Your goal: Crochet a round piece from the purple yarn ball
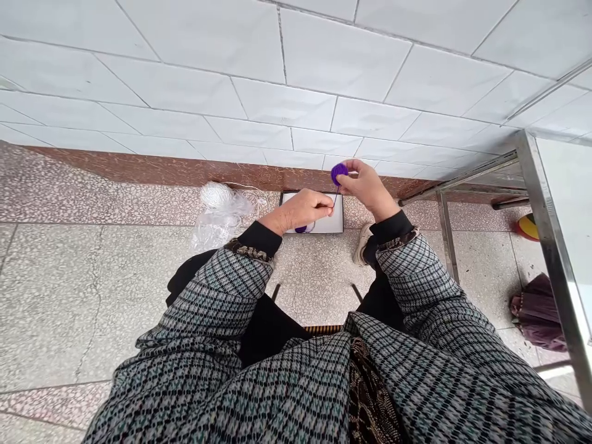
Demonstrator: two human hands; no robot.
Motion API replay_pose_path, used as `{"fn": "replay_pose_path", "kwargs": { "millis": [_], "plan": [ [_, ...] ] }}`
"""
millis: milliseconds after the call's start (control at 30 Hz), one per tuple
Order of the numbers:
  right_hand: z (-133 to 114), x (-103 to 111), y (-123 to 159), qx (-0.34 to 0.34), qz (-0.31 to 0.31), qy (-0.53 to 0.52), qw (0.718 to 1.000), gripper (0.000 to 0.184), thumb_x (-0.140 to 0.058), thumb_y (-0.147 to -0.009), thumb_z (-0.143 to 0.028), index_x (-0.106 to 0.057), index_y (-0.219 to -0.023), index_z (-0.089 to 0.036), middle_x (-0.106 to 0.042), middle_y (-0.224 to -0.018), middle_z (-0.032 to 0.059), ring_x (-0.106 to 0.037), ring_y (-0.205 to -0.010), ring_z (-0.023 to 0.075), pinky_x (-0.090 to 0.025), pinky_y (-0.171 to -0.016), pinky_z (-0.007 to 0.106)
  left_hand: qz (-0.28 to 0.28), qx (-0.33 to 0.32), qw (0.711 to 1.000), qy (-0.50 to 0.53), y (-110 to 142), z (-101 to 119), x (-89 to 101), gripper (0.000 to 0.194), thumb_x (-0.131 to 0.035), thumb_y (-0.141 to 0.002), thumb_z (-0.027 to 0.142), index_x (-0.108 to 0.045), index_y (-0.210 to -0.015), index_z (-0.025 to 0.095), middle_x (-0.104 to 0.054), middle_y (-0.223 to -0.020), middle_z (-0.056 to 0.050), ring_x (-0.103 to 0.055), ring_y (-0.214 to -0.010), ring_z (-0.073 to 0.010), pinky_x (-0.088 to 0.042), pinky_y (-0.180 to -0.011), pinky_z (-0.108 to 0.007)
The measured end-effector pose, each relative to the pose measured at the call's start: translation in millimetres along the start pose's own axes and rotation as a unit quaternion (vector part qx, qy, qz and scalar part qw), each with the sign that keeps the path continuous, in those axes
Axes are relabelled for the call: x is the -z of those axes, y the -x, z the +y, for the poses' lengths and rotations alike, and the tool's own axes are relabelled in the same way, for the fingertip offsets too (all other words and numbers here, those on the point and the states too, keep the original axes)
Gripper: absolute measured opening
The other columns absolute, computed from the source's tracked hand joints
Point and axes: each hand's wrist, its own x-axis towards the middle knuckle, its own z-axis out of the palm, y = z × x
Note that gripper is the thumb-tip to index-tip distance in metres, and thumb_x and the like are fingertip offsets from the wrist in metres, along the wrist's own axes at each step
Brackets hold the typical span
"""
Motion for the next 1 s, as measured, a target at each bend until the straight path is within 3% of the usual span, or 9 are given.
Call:
{"fn": "replay_pose_path", "kwargs": {
  "millis": [100, 167, 300, 367, 533, 633, 733, 833, 1000],
  "plan": [
    [0, -5, 4, 0.005, -0.031, 0.113, 0.993, 0.019, -0.080, -0.082, -0.010, -0.070, -0.095, -0.020, -0.069, -0.084, 0.0004, -0.062, -0.074, 0.0152, -0.055, -0.069, 0.029, 0.029, 0.001, 1.000, 0.002, 7, 1, 16.8, 0.022, -0.063, -0.092, 0.030, -0.080, -0.081, 0.021, -0.081, -0.084, -0.005, -0.069, -0.077, -0.0175, -0.053, -0.078, -0.032],
    [-3, -6, 9, -0.011, -0.103, 0.133, 0.986, 0.017, -0.080, -0.081, -0.008, -0.073, -0.093, -0.019, -0.072, -0.086, 0.0023, -0.063, -0.074, 0.0155, -0.055, -0.068, 0.029, 0.078, 0.017, 0.997, -0.007, 8, -1, 25.8, 0.023, -0.062, -0.092, 0.029, -0.081, -0.085, 0.021, -0.083, -0.087, -0.006, -0.072, -0.081, -0.0183, -0.055, -0.082, -0.032],
    [-10, -6, 16, -0.054, -0.269, 0.021, 0.961, 0.022, -0.082, -0.082, -0.012, -0.076, -0.101, -0.020, -0.077, -0.092, 0.0020, -0.066, -0.074, 0.0139, -0.059, -0.067, 0.027, 0.149, 0.050, 0.987, -0.030, 5, -11, 34.4, 0.021, -0.061, -0.093, 0.025, -0.081, -0.087, 0.019, -0.084, -0.089, -0.006, -0.073, -0.085, -0.0196, -0.057, -0.086, -0.034],
    [-12, -6, 16, -0.045, -0.271, -0.051, 0.960, 0.027, -0.086, -0.080, -0.015, -0.074, -0.103, -0.020, -0.076, -0.094, 0.0010, -0.066, -0.078, 0.0134, -0.060, -0.069, 0.026, 0.158, 0.069, 0.984, -0.036, 3, -16, 33.9, 0.020, -0.062, -0.094, 0.024, -0.081, -0.088, 0.019, -0.083, -0.089, -0.005, -0.073, -0.086, -0.0202, -0.057, -0.085, -0.034],
    [-12, -7, 9, -0.015, -0.171, -0.160, 0.972, 0.039, -0.095, -0.080, -0.029, -0.066, -0.105, -0.022, -0.070, -0.098, 0.0006, -0.064, -0.079, 0.0119, -0.060, -0.074, 0.027, 0.120, 0.077, 0.989, -0.027, 0, -15, 15.8, 0.019, -0.063, -0.097, 0.023, -0.078, -0.087, 0.019, -0.082, -0.087, -0.004, -0.073, -0.084, -0.0196, -0.056, -0.082, -0.031],
    [-7, -10, 4, -0.001, -0.086, -0.140, 0.986, 0.037, -0.091, -0.086, -0.028, -0.061, -0.107, -0.023, -0.067, -0.098, 0.0002, -0.064, -0.081, 0.0126, -0.059, -0.075, 0.027, 0.055, 0.012, 0.998, -0.016, 1, -7, 2.3, 0.020, -0.061, -0.099, 0.022, -0.076, -0.086, 0.020, -0.082, -0.089, -0.004, -0.073, -0.084, -0.0185, -0.057, -0.086, -0.032],
    [-2, -14, 1, -0.004, -0.021, -0.046, 0.999, 0.031, -0.084, -0.089, -0.017, -0.060, -0.106, -0.023, -0.066, -0.094, -0.0010, -0.063, -0.074, 0.0117, -0.056, -0.067, 0.024, 0.051, -0.035, 0.998, -0.033, 4, -1, 0.2, 0.020, -0.061, -0.099, 0.021, -0.074, -0.084, 0.021, -0.081, -0.091, -0.006, -0.073, -0.086, -0.0193, -0.058, -0.090, -0.034],
    [0, -17, 3, -0.027, -0.081, 0.014, 0.996, 0.028, -0.083, -0.088, -0.014, -0.061, -0.104, -0.022, -0.068, -0.089, -0.0012, -0.062, -0.066, 0.0113, -0.053, -0.057, 0.024, 0.125, -0.021, 0.990, -0.064, 8, 0, 11.4, 0.019, -0.059, -0.100, 0.020, -0.074, -0.088, 0.020, -0.081, -0.095, -0.008, -0.073, -0.092, -0.0214, -0.058, -0.092, -0.037],
    [-2, -15, 13, -0.038, -0.251, -0.047, 0.966, 0.023, -0.082, -0.087, -0.016, -0.070, -0.105, -0.020, -0.072, -0.084, -0.0020, -0.062, -0.064, 0.0094, -0.054, -0.059, 0.022, 0.196, 0.030, 0.975, -0.098, 10, -9, 32.3, 0.020, -0.058, -0.099, 0.019, -0.074, -0.087, 0.021, -0.081, -0.097, -0.007, -0.073, -0.096, -0.0232, -0.058, -0.097, -0.039]
  ]
}}
